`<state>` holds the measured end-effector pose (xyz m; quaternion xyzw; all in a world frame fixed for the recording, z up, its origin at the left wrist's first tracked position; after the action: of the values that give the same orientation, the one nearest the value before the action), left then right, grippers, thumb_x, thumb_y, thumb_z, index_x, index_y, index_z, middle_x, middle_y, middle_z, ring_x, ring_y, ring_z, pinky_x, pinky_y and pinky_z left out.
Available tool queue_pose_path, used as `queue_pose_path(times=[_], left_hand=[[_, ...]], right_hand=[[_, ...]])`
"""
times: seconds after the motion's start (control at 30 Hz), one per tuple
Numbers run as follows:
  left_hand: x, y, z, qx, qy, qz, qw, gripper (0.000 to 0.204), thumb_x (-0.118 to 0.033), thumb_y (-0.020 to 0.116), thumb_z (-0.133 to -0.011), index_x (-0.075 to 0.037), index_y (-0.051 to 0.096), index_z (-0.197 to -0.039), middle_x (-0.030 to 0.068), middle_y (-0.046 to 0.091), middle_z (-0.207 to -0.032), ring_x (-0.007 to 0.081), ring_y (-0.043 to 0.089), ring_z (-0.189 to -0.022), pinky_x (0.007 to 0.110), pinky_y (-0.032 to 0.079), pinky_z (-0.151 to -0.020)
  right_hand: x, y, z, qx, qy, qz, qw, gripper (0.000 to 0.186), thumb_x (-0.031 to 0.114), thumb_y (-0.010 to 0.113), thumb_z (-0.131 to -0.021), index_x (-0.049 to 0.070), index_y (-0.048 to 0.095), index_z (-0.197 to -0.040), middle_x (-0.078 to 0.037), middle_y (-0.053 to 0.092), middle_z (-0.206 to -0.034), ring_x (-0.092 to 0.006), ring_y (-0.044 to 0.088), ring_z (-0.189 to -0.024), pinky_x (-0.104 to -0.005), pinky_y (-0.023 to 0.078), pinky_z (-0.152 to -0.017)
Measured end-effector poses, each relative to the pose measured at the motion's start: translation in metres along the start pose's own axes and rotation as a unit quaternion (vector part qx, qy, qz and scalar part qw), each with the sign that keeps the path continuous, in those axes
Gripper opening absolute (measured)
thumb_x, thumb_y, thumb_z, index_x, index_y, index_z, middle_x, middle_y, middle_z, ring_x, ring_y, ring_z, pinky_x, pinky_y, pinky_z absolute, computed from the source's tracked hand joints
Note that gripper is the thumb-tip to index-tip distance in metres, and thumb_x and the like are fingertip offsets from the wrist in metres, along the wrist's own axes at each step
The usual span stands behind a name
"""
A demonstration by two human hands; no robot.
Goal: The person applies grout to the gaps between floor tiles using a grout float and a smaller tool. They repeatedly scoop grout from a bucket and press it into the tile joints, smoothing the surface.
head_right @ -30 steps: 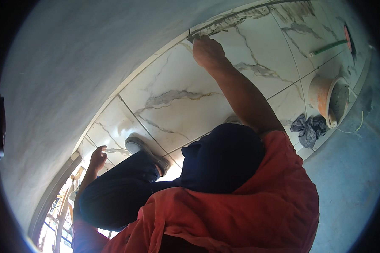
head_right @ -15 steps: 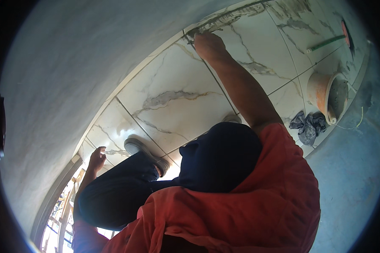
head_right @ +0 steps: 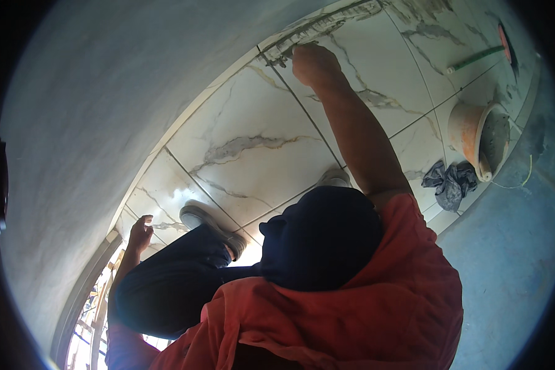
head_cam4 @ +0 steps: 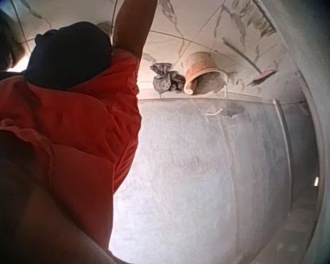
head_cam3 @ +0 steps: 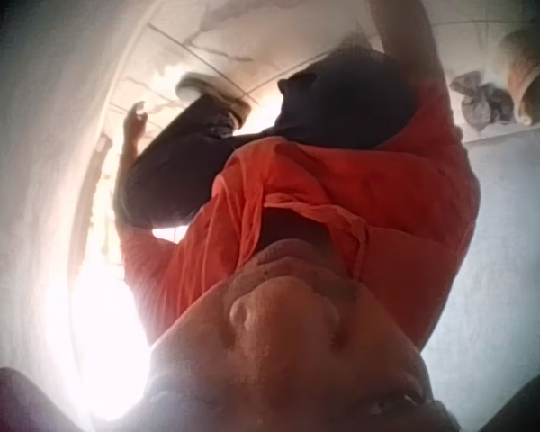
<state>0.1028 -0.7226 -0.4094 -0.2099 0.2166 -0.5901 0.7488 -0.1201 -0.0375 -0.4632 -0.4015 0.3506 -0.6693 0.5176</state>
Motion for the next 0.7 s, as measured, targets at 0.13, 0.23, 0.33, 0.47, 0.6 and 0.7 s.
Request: queue_pose_path(times=[0.13, 0.23, 0.33, 0.47, 0.6, 0.7], left_hand=[[-0.004, 0.007, 0.000, 0.023, 0.016, -0.010, 1.000, 0.045, -0.004, 0.059, -0.089, -0.006, 0.059, -0.134, 0.0194, 0.067, -0.128, 0.0312, 0.071, -0.102, 0.041, 0.055, -0.094], [-0.004, 0.004, -0.001, 0.019, 0.015, -0.016, 1.000, 0.045, -0.004, 0.060, -0.089, -0.006, 0.059, -0.134, 0.0197, 0.067, -0.128, 0.0316, 0.072, -0.102, 0.041, 0.055, -0.094], [-0.013, 0.000, -0.001, 0.009, 0.006, -0.008, 1.000, 0.045, -0.004, 0.059, -0.088, -0.005, 0.059, -0.134, 0.0198, 0.067, -0.129, 0.0319, 0.072, -0.102, 0.041, 0.055, -0.094], [-0.009, 0.007, -0.001, 0.023, 0.012, -0.006, 1.000, 0.045, -0.004, 0.059, -0.089, -0.005, 0.059, -0.134, 0.0197, 0.067, -0.129, 0.0320, 0.072, -0.102, 0.041, 0.055, -0.094], [-0.009, -0.001, -0.001, 0.013, 0.006, -0.005, 1.000, 0.046, -0.003, 0.059, -0.088, -0.005, 0.059, -0.134, 0.0198, 0.067, -0.129, 0.0315, 0.072, -0.102, 0.041, 0.055, -0.094], [-0.010, -0.005, -0.003, 0.002, 0.002, 0.010, 1.000, 0.046, -0.003, 0.059, -0.088, -0.005, 0.059, -0.134, 0.0196, 0.067, -0.129, 0.0311, 0.072, -0.101, 0.040, 0.056, -0.094]], right_hand=[[0.008, -0.011, -0.007, -0.039, 0.007, -0.014, 0.999, 0.027, 0.011, 0.053, -0.096, 0.005, 0.070, -0.115, -0.019, 0.073, -0.114, -0.0360, 0.071, -0.109, -0.0481, 0.058, -0.092], [0.007, -0.003, -0.011, -0.035, 0.009, -0.011, 0.999, 0.028, 0.010, 0.053, -0.095, 0.005, 0.072, -0.115, -0.019, 0.074, -0.112, -0.0357, 0.071, -0.109, -0.0481, 0.058, -0.092], [0.005, -0.007, -0.009, 0.036, 0.012, 0.012, 0.999, 0.030, 0.010, 0.053, -0.095, 0.005, 0.071, -0.118, -0.020, 0.072, -0.115, -0.0366, 0.071, -0.108, -0.0484, 0.058, -0.092], [0.004, -0.010, -0.011, 0.048, 0.018, 0.007, 0.999, 0.028, 0.011, 0.052, -0.095, 0.003, 0.071, -0.114, -0.022, 0.071, -0.117, -0.0381, 0.071, -0.105, -0.0498, 0.057, -0.091], [0.007, -0.015, -0.015, -0.050, 0.015, -0.007, 0.999, 0.023, 0.009, 0.060, -0.091, 0.003, 0.077, -0.105, -0.019, 0.075, -0.112, -0.0361, 0.073, -0.105, -0.0476, 0.059, -0.088], [-0.003, -0.013, -0.012, 0.042, 0.031, 0.025, 0.998, 0.024, 0.009, 0.059, -0.092, 0.003, 0.075, -0.107, -0.020, 0.075, -0.112, -0.0368, 0.072, -0.107, -0.0481, 0.059, -0.090]])
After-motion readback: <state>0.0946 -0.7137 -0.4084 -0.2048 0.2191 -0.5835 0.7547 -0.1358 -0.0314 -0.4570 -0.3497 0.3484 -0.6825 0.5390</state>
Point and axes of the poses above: each hand's wrist, its own z-axis away from the middle knuckle, its own y-axis out of the palm, x = y × z, the point moved 9 cm from there along -z, towards the middle knuckle
